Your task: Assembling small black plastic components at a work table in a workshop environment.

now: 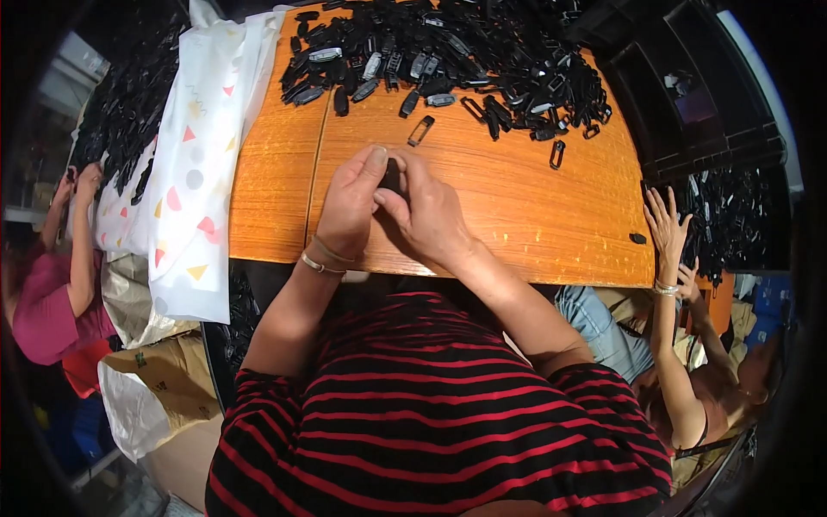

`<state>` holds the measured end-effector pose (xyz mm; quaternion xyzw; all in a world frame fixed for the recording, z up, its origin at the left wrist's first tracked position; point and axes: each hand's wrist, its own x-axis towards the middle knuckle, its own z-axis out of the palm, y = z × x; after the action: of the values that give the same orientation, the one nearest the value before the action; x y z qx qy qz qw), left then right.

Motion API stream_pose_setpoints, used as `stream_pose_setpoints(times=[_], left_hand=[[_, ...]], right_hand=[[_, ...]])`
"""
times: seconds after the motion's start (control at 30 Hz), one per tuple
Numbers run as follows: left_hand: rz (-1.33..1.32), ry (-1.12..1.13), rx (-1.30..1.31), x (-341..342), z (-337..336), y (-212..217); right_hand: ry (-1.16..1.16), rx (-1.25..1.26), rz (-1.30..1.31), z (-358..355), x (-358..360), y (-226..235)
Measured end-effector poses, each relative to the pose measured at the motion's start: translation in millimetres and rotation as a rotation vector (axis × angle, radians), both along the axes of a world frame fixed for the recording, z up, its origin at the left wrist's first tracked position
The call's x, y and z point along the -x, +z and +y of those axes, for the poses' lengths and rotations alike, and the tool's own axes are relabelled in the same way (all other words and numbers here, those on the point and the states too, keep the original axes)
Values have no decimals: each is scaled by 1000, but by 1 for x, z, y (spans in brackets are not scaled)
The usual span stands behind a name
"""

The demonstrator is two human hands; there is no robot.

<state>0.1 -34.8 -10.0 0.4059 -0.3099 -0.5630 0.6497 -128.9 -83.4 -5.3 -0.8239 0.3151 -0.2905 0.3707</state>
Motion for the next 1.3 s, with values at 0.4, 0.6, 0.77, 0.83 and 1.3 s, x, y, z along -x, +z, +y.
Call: stream_pose_setpoints(times=[0.4,0.6,0.77,0.83,1.3], left_hand=[[-78,9,-73,-15,21,-5],[-630,-78,-387,-81,121,30],[-1438,-155,-597,-109,190,23],[-1548,-122,-525,-108,192,19],[-1522,231,135,-45,-103,0]], right_hand=[[125,37,73,0,10,9],[-142,256,224,-73,60,9],[-158,399,284,-100,52,8],[-34,445,276,-99,36,3],[91,434,463,-75,29,7]])
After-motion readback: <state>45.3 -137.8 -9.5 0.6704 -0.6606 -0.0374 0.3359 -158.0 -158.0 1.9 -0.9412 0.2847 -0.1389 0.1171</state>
